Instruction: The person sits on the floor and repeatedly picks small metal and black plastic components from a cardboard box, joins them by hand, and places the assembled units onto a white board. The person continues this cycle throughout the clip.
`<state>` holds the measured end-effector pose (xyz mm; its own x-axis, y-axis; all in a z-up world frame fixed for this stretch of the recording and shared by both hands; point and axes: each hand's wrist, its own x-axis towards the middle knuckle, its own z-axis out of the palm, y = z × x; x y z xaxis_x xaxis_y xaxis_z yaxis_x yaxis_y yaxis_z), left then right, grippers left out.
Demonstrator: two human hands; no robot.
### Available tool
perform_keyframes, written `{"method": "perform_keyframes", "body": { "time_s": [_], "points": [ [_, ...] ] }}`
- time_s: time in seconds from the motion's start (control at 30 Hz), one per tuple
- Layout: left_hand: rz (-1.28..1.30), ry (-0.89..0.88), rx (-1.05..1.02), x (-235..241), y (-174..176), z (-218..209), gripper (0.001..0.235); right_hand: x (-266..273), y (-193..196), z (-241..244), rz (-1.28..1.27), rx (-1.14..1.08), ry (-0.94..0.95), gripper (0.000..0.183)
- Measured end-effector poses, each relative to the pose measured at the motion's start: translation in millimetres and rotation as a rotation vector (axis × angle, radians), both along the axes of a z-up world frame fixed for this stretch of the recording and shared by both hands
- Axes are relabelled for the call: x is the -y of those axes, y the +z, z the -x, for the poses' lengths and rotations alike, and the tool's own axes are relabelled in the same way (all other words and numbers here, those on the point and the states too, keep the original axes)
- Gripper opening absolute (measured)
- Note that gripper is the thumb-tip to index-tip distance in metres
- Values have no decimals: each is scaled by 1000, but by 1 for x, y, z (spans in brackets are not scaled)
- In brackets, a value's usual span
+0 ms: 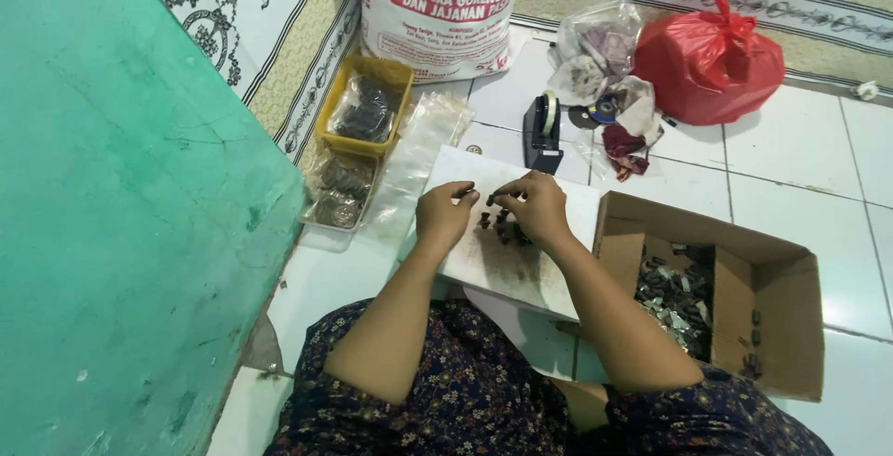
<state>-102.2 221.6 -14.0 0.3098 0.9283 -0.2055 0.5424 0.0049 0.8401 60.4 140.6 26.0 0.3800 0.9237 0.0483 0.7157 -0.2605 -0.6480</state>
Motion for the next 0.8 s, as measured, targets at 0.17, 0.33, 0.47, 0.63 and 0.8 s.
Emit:
{"method": "perform_keyframes", "body": {
  "time_s": [0.17, 0.33, 0.47, 0.63, 0.8],
  "points": [
    [-28, -98, 74, 21, 35, 1, 41, -6, -30, 7, 86, 306, 0, 8],
    [-60, -221, 101, 33, 51, 3, 49, -12, -40, 11, 102, 391, -2, 8],
    [-79, -274, 42, 31, 38, -1, 49, -12, -34, 13, 153, 443, 32, 9],
    [-109, -299, -3, 31, 28, -1, 50, -11, -34, 2, 164, 449, 36, 9],
    [-270, -235, 23, 31, 22, 0, 45, 28, 14, -28, 106, 311, -52, 12]
  ]
}}
